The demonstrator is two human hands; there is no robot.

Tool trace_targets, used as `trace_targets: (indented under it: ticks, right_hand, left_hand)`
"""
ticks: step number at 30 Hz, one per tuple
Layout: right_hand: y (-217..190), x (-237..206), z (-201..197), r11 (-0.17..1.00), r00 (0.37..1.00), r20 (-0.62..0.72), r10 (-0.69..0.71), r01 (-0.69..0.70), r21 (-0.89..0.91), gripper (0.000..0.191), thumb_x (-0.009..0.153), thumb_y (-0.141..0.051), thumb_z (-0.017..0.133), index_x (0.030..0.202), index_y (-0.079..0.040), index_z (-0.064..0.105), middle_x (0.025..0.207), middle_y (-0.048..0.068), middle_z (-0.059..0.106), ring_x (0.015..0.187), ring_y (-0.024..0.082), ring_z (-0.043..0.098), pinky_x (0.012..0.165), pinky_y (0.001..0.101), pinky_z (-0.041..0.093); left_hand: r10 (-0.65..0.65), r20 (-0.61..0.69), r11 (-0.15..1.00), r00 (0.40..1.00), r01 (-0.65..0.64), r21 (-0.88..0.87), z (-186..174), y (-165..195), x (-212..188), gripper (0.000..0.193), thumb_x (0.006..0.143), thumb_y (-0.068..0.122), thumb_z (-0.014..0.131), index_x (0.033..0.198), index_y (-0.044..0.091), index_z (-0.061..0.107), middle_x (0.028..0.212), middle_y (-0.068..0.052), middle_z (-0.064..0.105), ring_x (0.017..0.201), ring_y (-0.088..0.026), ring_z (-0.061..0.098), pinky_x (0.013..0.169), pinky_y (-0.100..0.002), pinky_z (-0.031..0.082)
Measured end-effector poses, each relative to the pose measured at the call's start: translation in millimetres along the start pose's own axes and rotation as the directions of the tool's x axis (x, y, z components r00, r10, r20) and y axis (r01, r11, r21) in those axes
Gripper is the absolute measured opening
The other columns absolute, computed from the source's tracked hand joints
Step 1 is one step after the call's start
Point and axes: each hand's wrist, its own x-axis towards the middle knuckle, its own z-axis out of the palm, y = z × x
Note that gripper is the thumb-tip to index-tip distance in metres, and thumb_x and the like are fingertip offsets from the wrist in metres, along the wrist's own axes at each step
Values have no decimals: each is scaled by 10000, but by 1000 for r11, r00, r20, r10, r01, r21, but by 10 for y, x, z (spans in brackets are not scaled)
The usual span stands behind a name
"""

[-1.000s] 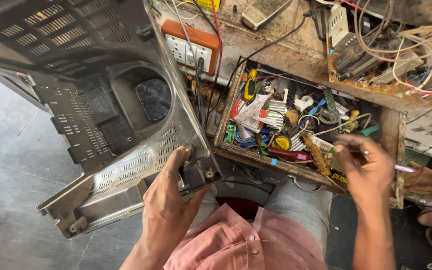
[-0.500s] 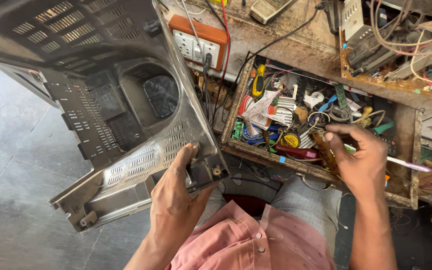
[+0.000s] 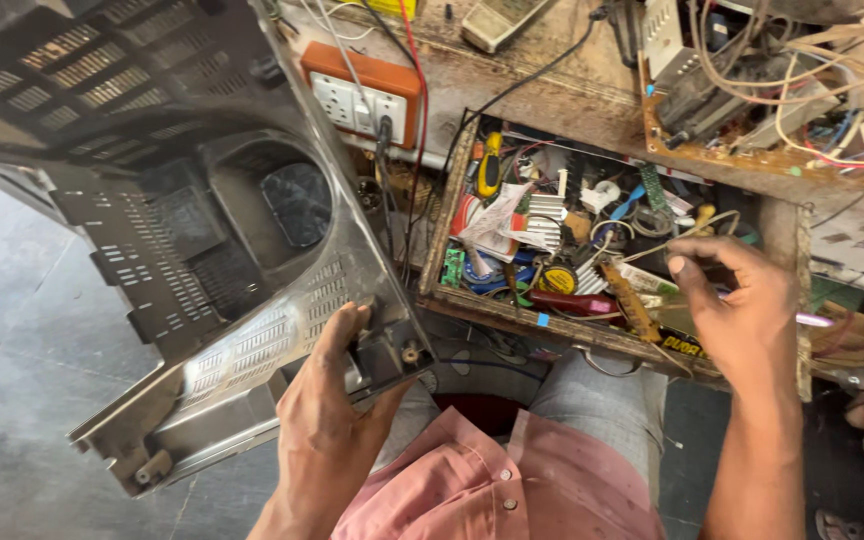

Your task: The person applies adhesive from a tube onto a television casing, spreads it with a screwdriver, and inserts a small plastic component into a slot.

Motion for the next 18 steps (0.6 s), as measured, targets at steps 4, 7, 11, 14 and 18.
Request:
trace_targets:
  ticks: [4, 7, 11, 14, 18]
  right_hand:
    - [177, -35, -141, 992, 994, 27, 109, -107, -68, 158, 981, -91, 763, 1133, -50, 767, 986, 93, 769, 854, 138, 682, 789, 290, 514]
    - [303, -78, -267, 991, 1000, 1, 17, -17, -132, 186, 968, -26, 741, 1152, -30, 768, 1046, 101, 765, 936, 119, 695, 854, 279, 515]
    - [473, -150, -508, 986, 981, -98, 166, -167, -4, 153, 988, 1, 732, 1139, -8, 753, 972, 62, 721, 830, 94, 618, 748, 256, 472]
    - [598, -222, -679, 958, 943, -170, 287, -282, 58, 117, 1007, 19, 722, 1120, 7, 748, 854, 44, 661, 727, 85, 538, 642, 254, 414]
    - [734, -296, -796, 965, 947, -188, 261, -254, 64, 144, 989, 67, 672, 1117, 25, 725, 875, 26, 676, 800, 63, 601, 730, 221, 469]
  left_hand:
    - [10, 3, 1000, 1000, -10, 15, 3, 15, 18, 754, 761, 152, 875, 1375, -29, 477, 1231, -211, 691, 1088, -344, 727, 893, -390, 589]
    - [13, -25, 1000, 1000, -13, 24, 14, 19, 8, 762, 742, 151, 890, 1370, -9, 489, 1221, -187, 707, 1085, -316, 740, 899, -383, 592]
    - [-1, -29, 1000, 1000, 2, 28, 34, -2, -14, 830, 709, 156, 900, 1390, -17, 456, 1251, -187, 706, 1117, -300, 727, 938, -381, 580]
    - [-18, -27, 1000, 999, 18, 1, 69, -20, -35, 838, 724, 157, 899, 1400, -21, 437, 1275, -193, 697, 1168, -303, 714, 990, -380, 574]
    - [-7, -32, 1000, 999, 8, 10, 107, -49, -42, 823, 737, 156, 895, 1396, -22, 436, 1288, -211, 687, 1203, -319, 701, 1024, -391, 568]
